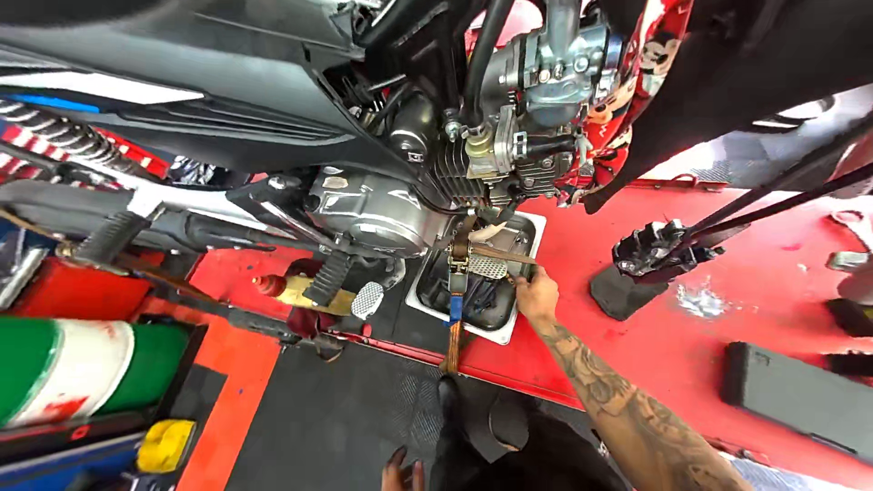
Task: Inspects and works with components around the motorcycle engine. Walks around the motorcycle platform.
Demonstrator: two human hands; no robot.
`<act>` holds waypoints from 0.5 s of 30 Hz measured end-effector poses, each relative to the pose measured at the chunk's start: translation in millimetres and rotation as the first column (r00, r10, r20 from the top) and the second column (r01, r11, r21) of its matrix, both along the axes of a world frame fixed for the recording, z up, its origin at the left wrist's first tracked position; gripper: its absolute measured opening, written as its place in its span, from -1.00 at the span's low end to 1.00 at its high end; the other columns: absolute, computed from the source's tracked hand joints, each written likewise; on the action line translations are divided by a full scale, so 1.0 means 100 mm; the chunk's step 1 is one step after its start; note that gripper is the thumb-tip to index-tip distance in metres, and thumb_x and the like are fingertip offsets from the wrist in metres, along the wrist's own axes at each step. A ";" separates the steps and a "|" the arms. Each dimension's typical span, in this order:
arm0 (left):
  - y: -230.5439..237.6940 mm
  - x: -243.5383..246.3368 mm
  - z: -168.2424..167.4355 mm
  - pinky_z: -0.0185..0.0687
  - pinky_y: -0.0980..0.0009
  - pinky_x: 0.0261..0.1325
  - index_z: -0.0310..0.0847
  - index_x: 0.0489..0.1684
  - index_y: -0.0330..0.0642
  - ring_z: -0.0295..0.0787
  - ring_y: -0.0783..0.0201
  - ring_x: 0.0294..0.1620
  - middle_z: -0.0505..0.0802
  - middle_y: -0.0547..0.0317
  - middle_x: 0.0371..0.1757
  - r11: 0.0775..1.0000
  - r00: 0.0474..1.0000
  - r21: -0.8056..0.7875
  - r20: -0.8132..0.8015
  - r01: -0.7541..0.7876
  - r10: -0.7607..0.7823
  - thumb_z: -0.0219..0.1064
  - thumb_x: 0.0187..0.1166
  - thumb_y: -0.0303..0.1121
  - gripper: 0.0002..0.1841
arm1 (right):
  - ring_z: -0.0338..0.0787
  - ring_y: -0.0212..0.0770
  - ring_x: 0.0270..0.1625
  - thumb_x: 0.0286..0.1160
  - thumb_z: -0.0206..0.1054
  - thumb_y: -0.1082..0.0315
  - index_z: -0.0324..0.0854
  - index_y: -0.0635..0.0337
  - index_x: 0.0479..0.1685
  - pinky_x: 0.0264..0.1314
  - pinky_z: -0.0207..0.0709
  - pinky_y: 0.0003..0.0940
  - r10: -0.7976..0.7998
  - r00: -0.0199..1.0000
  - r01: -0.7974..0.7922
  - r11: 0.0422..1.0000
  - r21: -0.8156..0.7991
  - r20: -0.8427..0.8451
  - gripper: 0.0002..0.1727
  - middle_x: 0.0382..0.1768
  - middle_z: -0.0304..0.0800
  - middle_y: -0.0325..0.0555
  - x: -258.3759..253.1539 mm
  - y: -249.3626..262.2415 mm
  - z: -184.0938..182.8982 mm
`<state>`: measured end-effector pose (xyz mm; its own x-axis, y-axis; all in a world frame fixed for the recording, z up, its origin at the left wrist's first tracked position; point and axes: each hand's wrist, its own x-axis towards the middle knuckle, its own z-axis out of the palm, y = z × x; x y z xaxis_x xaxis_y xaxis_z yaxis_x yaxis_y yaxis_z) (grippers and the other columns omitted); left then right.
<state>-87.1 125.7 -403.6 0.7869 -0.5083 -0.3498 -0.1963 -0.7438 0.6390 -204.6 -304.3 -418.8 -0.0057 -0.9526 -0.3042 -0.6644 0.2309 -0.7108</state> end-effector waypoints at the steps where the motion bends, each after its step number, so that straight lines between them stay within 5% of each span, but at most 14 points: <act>1: -0.19 -0.05 0.00 0.84 0.10 0.18 0.56 0.44 -0.42 0.88 0.03 0.06 0.67 -0.35 0.42 0.997 0.997 -0.028 0.039 0.070 -0.068 0.35 0.62 -0.30 -0.52 | 0.83 0.35 0.02 0.64 0.28 0.10 0.66 0.19 0.27 0.04 0.58 0.46 -0.002 1.000 0.002 1.000 -0.022 -0.006 -0.59 -0.08 0.85 0.27 -0.02 0.00 -0.01; 5: -1.09 0.02 0.03 0.82 0.14 0.21 0.74 0.27 -0.20 0.87 0.20 0.08 0.83 0.00 0.22 0.982 0.974 -0.100 0.177 0.160 -0.141 0.36 0.61 -0.21 -0.63 | 0.81 0.40 0.10 0.54 0.37 0.15 0.56 0.26 0.36 0.12 0.57 0.44 0.023 0.997 -0.019 0.999 0.044 -0.078 -0.50 -0.02 0.82 0.34 0.10 0.02 0.01; 8: -1.79 0.32 0.14 0.76 0.09 0.33 0.64 0.37 -0.28 0.85 0.16 0.18 0.84 -0.05 0.23 0.980 1.000 -0.198 -0.007 0.010 -0.011 0.35 0.66 -0.22 -0.58 | 0.80 0.42 0.13 0.49 0.43 0.10 0.44 0.24 0.48 0.11 0.59 0.43 0.017 0.997 -0.009 0.995 0.095 -0.081 -0.37 -0.01 0.81 0.37 0.25 0.02 0.03; 11: -2.24 0.52 0.06 0.72 0.00 0.35 0.48 0.52 -0.28 0.83 0.07 0.23 0.83 -0.10 0.24 0.984 0.971 -0.172 -0.219 0.056 -0.094 0.31 0.69 -0.07 -0.44 | 0.78 0.45 0.17 0.49 0.47 0.10 0.37 0.19 0.57 0.16 0.57 0.47 -0.028 1.000 0.027 0.994 0.108 0.006 -0.31 0.06 0.79 0.39 0.43 0.03 0.02; 15: -2.32 0.32 -0.19 0.75 0.05 0.29 0.72 0.24 -0.14 0.88 0.24 0.03 0.93 0.15 -0.05 0.978 0.957 -0.144 -0.228 0.149 -0.180 0.08 0.80 0.02 -0.53 | 0.80 0.41 0.14 0.48 0.49 0.09 0.24 0.15 0.65 0.15 0.60 0.45 -0.065 0.990 0.049 0.991 0.122 0.129 -0.22 0.06 0.79 0.36 0.69 0.14 -0.07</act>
